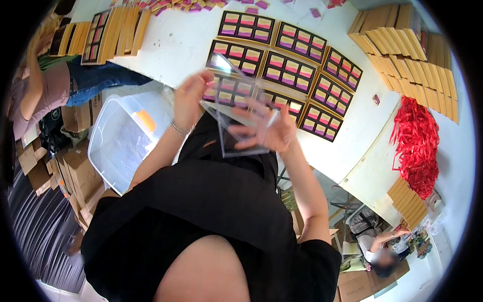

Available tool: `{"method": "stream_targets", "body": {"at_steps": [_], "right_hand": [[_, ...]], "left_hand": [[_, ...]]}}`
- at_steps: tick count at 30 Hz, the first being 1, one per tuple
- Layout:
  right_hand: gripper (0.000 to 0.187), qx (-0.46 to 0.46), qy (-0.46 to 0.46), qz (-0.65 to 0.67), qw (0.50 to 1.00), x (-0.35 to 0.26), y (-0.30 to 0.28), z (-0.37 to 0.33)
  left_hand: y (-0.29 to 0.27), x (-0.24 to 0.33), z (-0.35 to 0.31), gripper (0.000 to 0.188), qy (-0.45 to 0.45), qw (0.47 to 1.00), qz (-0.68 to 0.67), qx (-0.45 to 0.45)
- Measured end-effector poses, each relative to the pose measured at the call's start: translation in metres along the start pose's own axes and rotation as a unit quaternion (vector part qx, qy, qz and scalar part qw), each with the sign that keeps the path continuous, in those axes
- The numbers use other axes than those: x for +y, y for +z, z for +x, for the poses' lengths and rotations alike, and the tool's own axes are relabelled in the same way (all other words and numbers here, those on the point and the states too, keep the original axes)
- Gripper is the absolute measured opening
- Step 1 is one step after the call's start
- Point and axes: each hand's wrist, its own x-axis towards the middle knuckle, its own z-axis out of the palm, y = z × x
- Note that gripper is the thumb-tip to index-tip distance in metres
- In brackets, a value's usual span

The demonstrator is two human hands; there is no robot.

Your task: The person places small wrapped chocolate pieces into compartments of black trays with gold borders. The person then covers the filled trays with clear plastic lids and stacks the completed boxes on the table.

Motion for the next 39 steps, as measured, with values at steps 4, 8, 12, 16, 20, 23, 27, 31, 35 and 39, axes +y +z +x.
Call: {"method": "stream_targets", "body": {"at_steps": [4, 8, 12, 16, 20, 23, 27, 31, 35, 39], "right_hand": [[0.101, 0.017, -0.095, -0.111, 0.989, -0.082, 0.011, 0.036], [0.094, 0.105, -0.255, -0.164, 0.947, -0.136, 0.051, 0.091], [0.099, 0.058, 0.063, -0.222, 0.971, -0.048, 0.02, 0.098], [0.105, 0.044, 0.17, -0.209, 0.962, 0.024, 0.02, 0.066], [0.117, 0.221, 0.003, -0.669, 0.709, 0.023, 0.018, 0.044], [0.111, 0.234, -0.107, -0.944, 0.205, 0.022, 0.012, 0.055], [0.105, 0.18, -0.116, -0.967, 0.138, 0.017, -0.027, 0.08], [0.108, 0.16, -0.088, -0.975, 0.124, 0.021, -0.046, 0.099], [0.111, 0.162, -0.071, -0.977, 0.116, 0.025, -0.058, 0.105], [0.111, 0.172, -0.06, -0.976, 0.117, 0.024, -0.056, 0.109]], "left_hand": [[-0.058, 0.024, 0.029, 0.029, 0.007, 0.982, -0.158, 0.106], [-0.096, 0.01, 0.021, 0.027, -0.036, 0.989, -0.133, 0.055], [-0.084, -0.018, 0.001, 0.025, -0.073, 0.985, -0.15, -0.037], [-0.06, -0.043, -0.013, 0.026, -0.057, 0.992, -0.072, -0.086], [-0.09, -0.072, 0.01, 0.089, 0.06, 0.956, 0.285, -0.029], [-0.095, -0.091, 0.029, 0.113, 0.266, 0.822, 0.484, -0.134], [-0.098, -0.107, 0.052, 0.123, 0.23, 0.819, 0.499, -0.165], [-0.108, -0.118, 0.056, 0.122, 0.226, 0.825, 0.483, -0.187], [-0.108, -0.114, 0.053, 0.124, 0.232, 0.83, 0.467, -0.198], [-0.107, -0.108, 0.057, 0.124, 0.233, 0.82, 0.48, -0.206]]}}
